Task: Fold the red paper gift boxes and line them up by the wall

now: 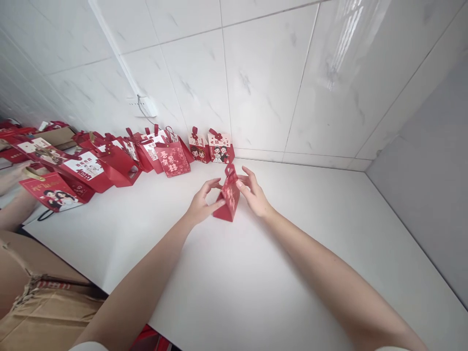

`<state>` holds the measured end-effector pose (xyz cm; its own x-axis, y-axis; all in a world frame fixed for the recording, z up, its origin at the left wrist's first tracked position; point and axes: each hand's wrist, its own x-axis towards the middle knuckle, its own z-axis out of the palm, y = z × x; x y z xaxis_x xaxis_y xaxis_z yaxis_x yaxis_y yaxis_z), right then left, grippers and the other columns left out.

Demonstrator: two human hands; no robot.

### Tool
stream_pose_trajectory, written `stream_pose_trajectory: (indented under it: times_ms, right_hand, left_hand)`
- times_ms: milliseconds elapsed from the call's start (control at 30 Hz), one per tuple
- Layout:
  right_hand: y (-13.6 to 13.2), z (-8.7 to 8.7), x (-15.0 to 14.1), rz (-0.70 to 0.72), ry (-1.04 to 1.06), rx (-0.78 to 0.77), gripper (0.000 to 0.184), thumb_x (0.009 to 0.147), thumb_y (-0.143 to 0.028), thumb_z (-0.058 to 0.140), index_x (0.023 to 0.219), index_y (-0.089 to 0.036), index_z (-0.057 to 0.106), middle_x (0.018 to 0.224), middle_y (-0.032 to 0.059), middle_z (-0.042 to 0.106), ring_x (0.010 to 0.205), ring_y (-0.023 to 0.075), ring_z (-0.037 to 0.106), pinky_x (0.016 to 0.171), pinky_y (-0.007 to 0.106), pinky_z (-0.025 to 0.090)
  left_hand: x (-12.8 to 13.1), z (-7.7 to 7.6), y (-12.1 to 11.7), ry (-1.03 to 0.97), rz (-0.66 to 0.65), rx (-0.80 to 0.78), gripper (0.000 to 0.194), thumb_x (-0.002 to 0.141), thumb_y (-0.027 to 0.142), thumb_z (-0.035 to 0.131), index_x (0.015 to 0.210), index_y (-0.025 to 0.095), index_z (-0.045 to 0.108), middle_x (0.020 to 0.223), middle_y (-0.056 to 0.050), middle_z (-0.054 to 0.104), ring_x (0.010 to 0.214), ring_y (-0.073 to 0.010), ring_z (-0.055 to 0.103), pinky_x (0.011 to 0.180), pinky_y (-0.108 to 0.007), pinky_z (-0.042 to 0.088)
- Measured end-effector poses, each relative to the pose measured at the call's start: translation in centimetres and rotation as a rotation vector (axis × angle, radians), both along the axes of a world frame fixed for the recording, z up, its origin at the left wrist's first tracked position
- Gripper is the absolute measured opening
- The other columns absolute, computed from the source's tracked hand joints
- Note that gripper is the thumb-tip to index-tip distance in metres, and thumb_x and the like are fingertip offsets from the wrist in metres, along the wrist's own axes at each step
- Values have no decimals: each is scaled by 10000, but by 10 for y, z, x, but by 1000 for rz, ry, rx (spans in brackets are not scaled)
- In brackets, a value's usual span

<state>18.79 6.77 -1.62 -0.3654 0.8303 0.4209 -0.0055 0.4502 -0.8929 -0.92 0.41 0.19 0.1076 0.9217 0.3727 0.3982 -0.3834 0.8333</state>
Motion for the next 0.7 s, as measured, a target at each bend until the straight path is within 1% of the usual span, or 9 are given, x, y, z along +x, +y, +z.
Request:
stream_pose_trajectory:
  times_ms: [67,133,200,267,367,467,533,633,700]
  right_hand:
    - [0,11,3,-11,-21,6,584,903,-577,491,1382,-267,367,1042,60,676,1008,227,631,966,442,461]
    - [-1,22,7,-31,-71,46,531,860,-567,574,1284,-264,476,862,16,672,837,206,634,876,404,494]
    - [-5,34,10,-18,-130,111,403,839,-557,608,1094,-245,607,790,8,650,736,185,602,773,360,503]
    - [-11,46,12,-7,-187,203,339,829,-559,619,860,-225,673,746,17,616,685,174,567,691,336,486]
    - [-21,65,14,56,-257,319,326,798,-541,665,721,-225,693,754,36,590,700,181,568,656,331,475]
    - [-32,83,17,120,-321,315,268,830,-482,652,739,-234,699,797,43,616,731,188,597,675,340,491]
    - [-38,91,20,144,-296,269,217,888,-429,584,858,-252,707,883,45,655,826,207,627,754,365,510]
    - [-44,98,24,314,-193,147,244,934,-348,493,1104,-295,659,1070,32,673,995,226,639,895,422,512]
    - [-47,100,25,440,-151,78,288,917,-299,492,1173,-306,624,1151,22,659,1051,231,637,926,442,515]
  left_hand:
    - [0,13,-7,-32,-10,2,475,811,298,630,1271,241,526,1272,-64,598,1227,-253,525,1074,-402,375]
    - [-3,25,-14,-85,-48,-14,382,818,237,561,1199,241,589,1246,-51,619,1184,-251,556,1009,-377,430]
    - [-8,34,-18,-134,-66,-26,369,781,192,525,1128,231,642,1194,-43,651,1117,-256,593,949,-369,466]
    - [-14,40,-21,-169,-94,-19,348,767,203,487,1050,207,690,1115,-49,687,1055,-263,619,920,-381,480]
    - [-20,46,-26,-169,-118,36,333,851,314,439,945,192,734,996,-63,718,996,-265,642,947,-411,472]
    - [-15,53,-35,-46,-71,47,221,804,380,640,893,207,745,916,-47,729,917,-241,665,979,-408,463]
    - [-7,55,-41,2,-43,-25,194,735,347,741,874,212,751,889,-38,732,888,-229,674,926,-385,498]
    - [6,55,-46,-66,-66,-154,193,736,343,746,873,208,758,871,-42,733,849,-216,684,792,-336,544]
    - [12,52,-46,-111,-98,-199,214,720,342,761,875,195,758,858,-45,732,816,-209,685,750,-321,549]
